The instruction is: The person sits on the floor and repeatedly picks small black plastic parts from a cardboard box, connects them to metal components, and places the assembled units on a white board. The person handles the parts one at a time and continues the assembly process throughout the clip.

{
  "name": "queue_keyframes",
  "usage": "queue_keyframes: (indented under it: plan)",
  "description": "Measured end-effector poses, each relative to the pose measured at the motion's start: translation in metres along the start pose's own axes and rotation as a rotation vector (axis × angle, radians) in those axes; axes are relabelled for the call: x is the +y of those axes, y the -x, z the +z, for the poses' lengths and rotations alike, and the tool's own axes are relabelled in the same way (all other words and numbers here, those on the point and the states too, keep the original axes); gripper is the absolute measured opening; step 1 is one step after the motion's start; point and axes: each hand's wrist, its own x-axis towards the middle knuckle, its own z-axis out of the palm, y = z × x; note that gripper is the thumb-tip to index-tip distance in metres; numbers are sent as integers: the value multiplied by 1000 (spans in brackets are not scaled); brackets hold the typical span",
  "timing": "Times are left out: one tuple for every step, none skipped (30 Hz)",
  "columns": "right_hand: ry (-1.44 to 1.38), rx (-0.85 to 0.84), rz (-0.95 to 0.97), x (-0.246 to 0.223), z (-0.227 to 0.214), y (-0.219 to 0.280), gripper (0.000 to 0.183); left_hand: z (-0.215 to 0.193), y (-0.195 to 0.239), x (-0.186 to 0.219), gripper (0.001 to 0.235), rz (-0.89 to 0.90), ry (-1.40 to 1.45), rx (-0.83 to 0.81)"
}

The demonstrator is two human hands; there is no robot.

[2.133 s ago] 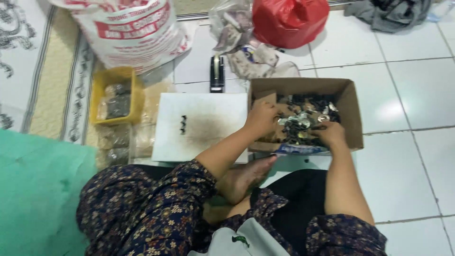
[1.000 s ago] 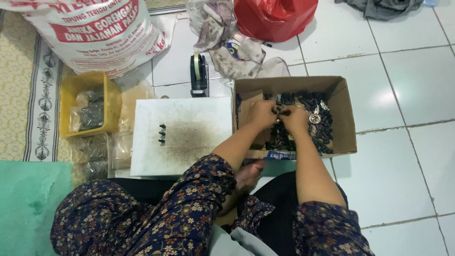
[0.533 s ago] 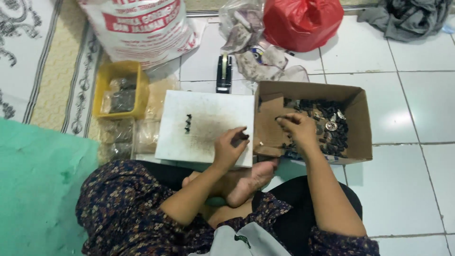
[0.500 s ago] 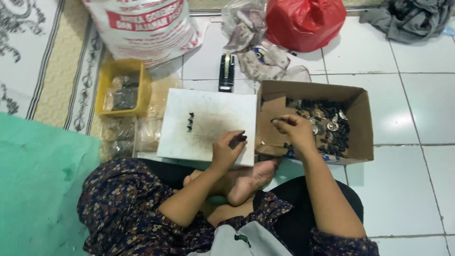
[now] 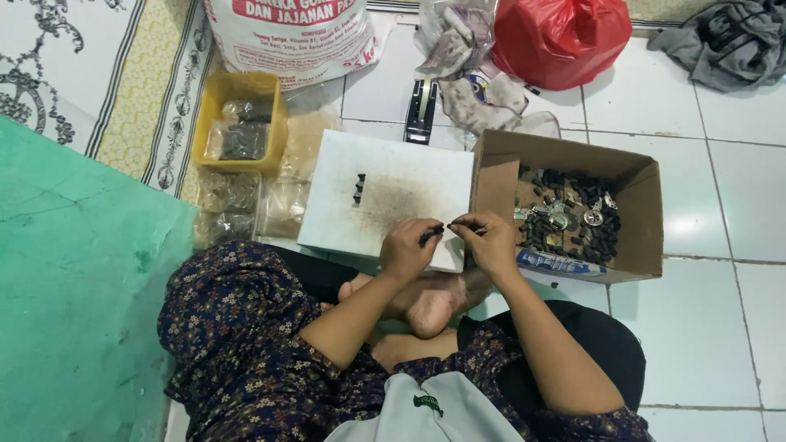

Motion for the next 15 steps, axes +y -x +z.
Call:
queue_keyframes:
  plan:
    - [-1, -4, -1, -1, 3, 0, 17, -1, 0, 1, 23, -2, -2, 2]
    - [4, -16, -18, -2, 5, 0, 16, -2, 1, 1, 27, 4, 0, 12]
    - [9, -28, -35, -3, 7, -1, 16, -2, 1, 2, 30, 10, 2, 22]
    - [10, -33, -37, 3, 9, -2, 16, -2, 2, 2, 30, 6, 1, 26]
    - [22, -39, -45, 9, 12, -4, 16, -2, 2, 1, 32, -8, -3, 16]
    - [35, -45, -51, 15, 14, -5, 16, -1, 3, 1, 34, -24, -5, 4]
    - [38, -50, -51, 16, 15, -6, 16, 0, 3, -1, 34, -28, -5, 8]
    - [51, -45, -74, 17, 15, -5, 16, 1, 4, -3, 36, -19, -11, 11]
    - [65, -39, -96, 18, 15, -5, 17, 4, 5, -5, 37, -10, -17, 14]
    - [67, -41, -95, 17, 14, -4, 17, 3, 5, -5, 37, -12, -15, 15]
    - [91, -37, -124, 15, 13, -4, 16, 3, 5, -5, 37, -20, -17, 21]
    - [113, -31, -152, 14, 12, -3, 15, 2, 5, -4, 36, -26, -19, 26]
    - [113, -32, -151, 10, 11, -2, 15, 3, 4, -5, 36, -27, -19, 25]
    - [144, -27, -206, 6, 10, -1, 13, 4, 4, -6, 37, -17, -10, 32]
    - [174, -22, -262, 2, 8, -1, 11, 4, 4, -8, 37, -7, -1, 39]
